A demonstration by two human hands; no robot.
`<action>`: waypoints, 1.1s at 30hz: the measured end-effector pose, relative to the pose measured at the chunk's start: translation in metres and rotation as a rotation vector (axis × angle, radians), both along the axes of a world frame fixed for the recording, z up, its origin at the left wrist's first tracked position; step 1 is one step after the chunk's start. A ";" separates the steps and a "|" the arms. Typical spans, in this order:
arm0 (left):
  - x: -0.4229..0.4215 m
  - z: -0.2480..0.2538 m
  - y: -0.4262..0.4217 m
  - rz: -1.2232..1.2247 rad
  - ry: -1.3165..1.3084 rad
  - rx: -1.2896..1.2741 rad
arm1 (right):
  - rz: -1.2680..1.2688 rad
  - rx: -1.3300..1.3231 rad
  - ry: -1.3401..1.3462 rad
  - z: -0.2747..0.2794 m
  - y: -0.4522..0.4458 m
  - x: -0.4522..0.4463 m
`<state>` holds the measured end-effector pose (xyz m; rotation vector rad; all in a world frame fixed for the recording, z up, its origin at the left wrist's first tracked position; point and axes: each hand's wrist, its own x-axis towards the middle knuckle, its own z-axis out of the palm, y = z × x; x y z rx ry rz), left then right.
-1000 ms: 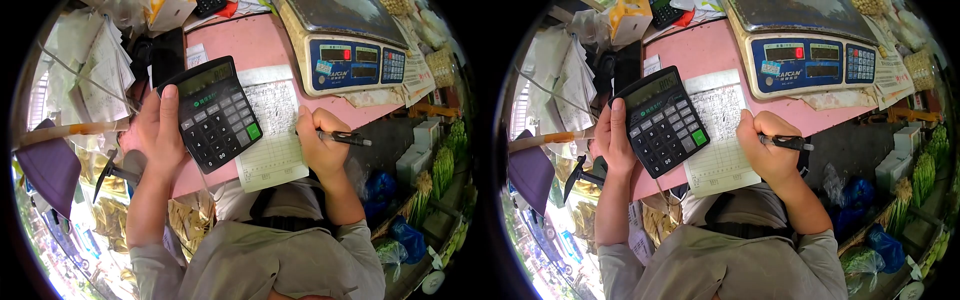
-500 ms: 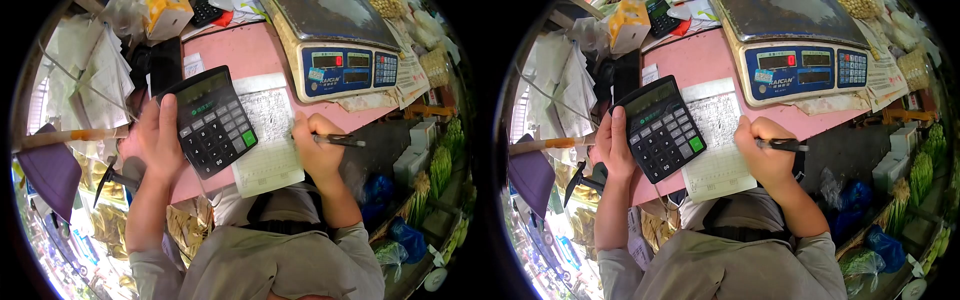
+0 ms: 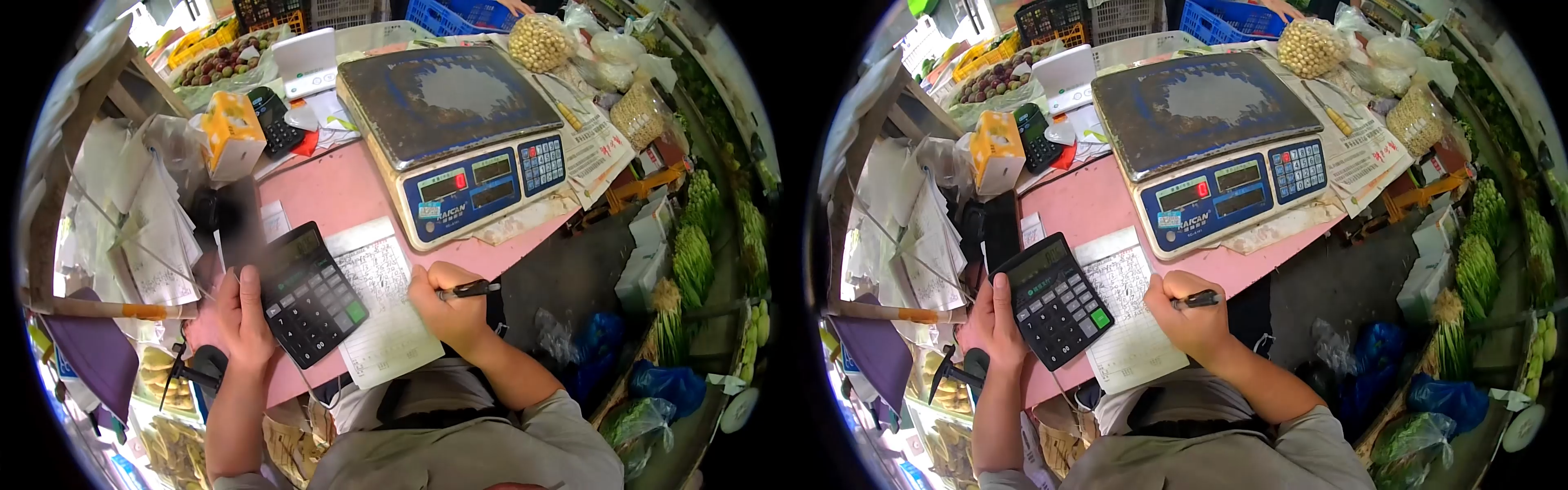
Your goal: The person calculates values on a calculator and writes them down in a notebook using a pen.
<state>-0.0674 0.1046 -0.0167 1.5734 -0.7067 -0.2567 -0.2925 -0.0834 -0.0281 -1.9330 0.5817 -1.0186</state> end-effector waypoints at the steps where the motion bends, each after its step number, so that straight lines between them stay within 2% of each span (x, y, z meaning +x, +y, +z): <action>1: 0.000 0.000 -0.001 -0.001 0.000 0.002 | -0.001 0.002 0.000 0.001 -0.001 0.000; 4: -0.003 0.002 -0.010 0.050 -0.037 -0.041 | 0.049 0.006 -0.021 0.006 -0.002 0.003; 8: 0.006 -0.004 -0.001 0.036 -0.025 0.017 | -0.027 -0.153 0.031 0.000 -0.001 0.004; 10: 0.012 -0.004 0.003 0.050 -0.112 0.118 | -0.041 0.008 0.005 -0.001 0.001 0.004; 13: -0.001 0.008 -0.003 0.033 -0.076 0.117 | -0.024 -0.079 0.025 -0.004 0.002 0.004; 15: -0.008 0.014 -0.008 0.043 -0.022 0.028 | -0.157 0.125 -0.064 -0.013 0.003 0.003; 16: -0.007 0.015 -0.007 0.050 -0.018 0.025 | -0.149 0.121 -0.059 -0.012 0.001 0.001; 18: -0.003 0.015 0.000 0.029 -0.090 0.128 | -0.125 0.350 -0.170 -0.006 0.000 -0.005; 20: 0.000 0.012 0.004 0.009 -0.090 0.134 | -0.114 0.378 -0.144 -0.002 0.002 -0.005; 22: 0.001 0.011 0.002 -0.017 -0.096 0.137 | 0.057 0.144 -0.012 -0.008 -0.004 -0.010; 24: 0.000 0.008 0.000 -0.023 -0.042 0.063 | 0.120 0.085 -0.001 -0.005 -0.007 -0.009; 26: 0.000 0.008 0.001 -0.034 -0.026 0.056 | 0.290 -0.076 0.064 0.006 -0.008 -0.006; 28: -0.001 0.007 0.001 -0.051 -0.009 0.046 | 0.280 -0.042 0.057 -0.002 -0.010 -0.007; 30: -0.002 0.007 0.000 -0.010 0.000 0.054 | -0.095 -0.064 0.041 -0.013 -0.015 -0.007; 33: -0.010 0.015 -0.005 -0.011 0.072 0.017 | -0.106 0.199 -0.117 0.002 -0.015 -0.006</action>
